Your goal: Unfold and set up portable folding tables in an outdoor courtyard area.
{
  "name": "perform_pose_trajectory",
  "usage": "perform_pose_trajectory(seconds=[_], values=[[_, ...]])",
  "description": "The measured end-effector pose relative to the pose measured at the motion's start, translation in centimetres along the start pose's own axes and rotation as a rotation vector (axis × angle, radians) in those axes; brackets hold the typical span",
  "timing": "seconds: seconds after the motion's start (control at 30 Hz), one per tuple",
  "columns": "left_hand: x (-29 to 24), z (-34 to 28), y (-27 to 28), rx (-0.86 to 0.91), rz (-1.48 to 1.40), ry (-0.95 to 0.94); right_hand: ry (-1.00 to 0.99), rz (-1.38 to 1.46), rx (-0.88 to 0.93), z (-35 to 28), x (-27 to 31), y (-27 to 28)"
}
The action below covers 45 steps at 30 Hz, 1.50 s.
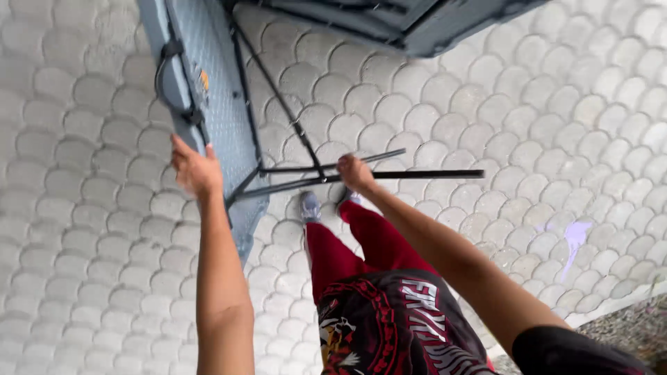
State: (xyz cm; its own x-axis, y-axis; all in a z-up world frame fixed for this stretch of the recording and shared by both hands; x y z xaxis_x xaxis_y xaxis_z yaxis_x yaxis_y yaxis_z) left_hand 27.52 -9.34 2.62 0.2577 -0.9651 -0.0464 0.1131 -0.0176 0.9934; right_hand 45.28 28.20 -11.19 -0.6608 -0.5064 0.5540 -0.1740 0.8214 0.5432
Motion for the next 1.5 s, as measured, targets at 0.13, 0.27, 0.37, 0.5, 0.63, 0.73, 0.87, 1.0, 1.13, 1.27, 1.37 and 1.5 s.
perform_pose_trajectory(seconds=[0.13, 0.27, 0.37, 0.5, 0.63, 0.73, 0.87, 1.0, 1.13, 1.27, 1.37, 1.5], values=[[-1.0, 0.2, 2.1, -0.101, 0.072, -0.023, -0.099, -0.018, -0.014, 9.5, -2.8, -9.9], [-0.2, 0.4, 2.3, -0.08, 0.136, 0.024, -0.013, 0.04, -0.047, 17.6, -2.5, -17.2], [-0.6, 0.2, 2.2, -0.1, 0.121, 0.007, 0.017, 0.097, -0.189, 22.7, -0.9, -18.6], [-0.2, 0.6, 2.3, 0.032, 0.198, -0.032, 0.028, 0.349, -0.005, 25.9, 4.0, -19.4], [-0.4, 1.1, 2.9, 0.051, 0.153, -0.033, -0.245, 0.358, 0.151, 24.0, 3.3, -20.0], [-0.6, 0.9, 3.1, 0.028, 0.13, -0.069, -0.198, -0.025, 0.155, 18.5, 0.6, -18.8], [-0.3, 0.8, 2.8, 0.001, 0.153, -0.069, -0.226, 0.064, 0.265, 15.6, -0.5, -17.3], [-0.6, 1.2, 3.1, -0.027, 0.125, -0.085, -0.137, -0.199, 0.218, 11.9, 0.6, -12.5], [-1.0, 1.1, 3.4, -0.003, 0.162, -0.084, 0.12, -0.081, 0.065, 7.0, -0.1, -7.7], [-0.5, 0.4, 2.1, -0.141, 0.112, -0.083, 0.076, -0.032, -0.006, -2.8, 2.2, -0.8], [0.7, 0.2, -0.3, -0.082, 0.08, -0.098, -0.039, 0.132, -0.026, -12.7, 3.1, 3.8], [2.2, 0.0, -2.4, 0.113, -0.068, -0.171, -0.151, 0.42, -0.229, -24.5, 0.7, 7.2]])
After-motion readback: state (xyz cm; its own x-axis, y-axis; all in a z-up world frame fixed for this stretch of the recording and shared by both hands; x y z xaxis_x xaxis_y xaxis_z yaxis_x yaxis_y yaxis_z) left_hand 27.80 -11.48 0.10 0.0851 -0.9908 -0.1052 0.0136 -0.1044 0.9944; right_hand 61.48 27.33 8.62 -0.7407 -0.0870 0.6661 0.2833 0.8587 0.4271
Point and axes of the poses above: each hand's wrist, its own z-axis towards the middle knuckle, its own y-axis out of the back of the hand, x = y × z, the point moved 4 cm from there along z, towards the middle knuckle, and after that the axes turned 7 degrees about -x, right-handed, at the moved point
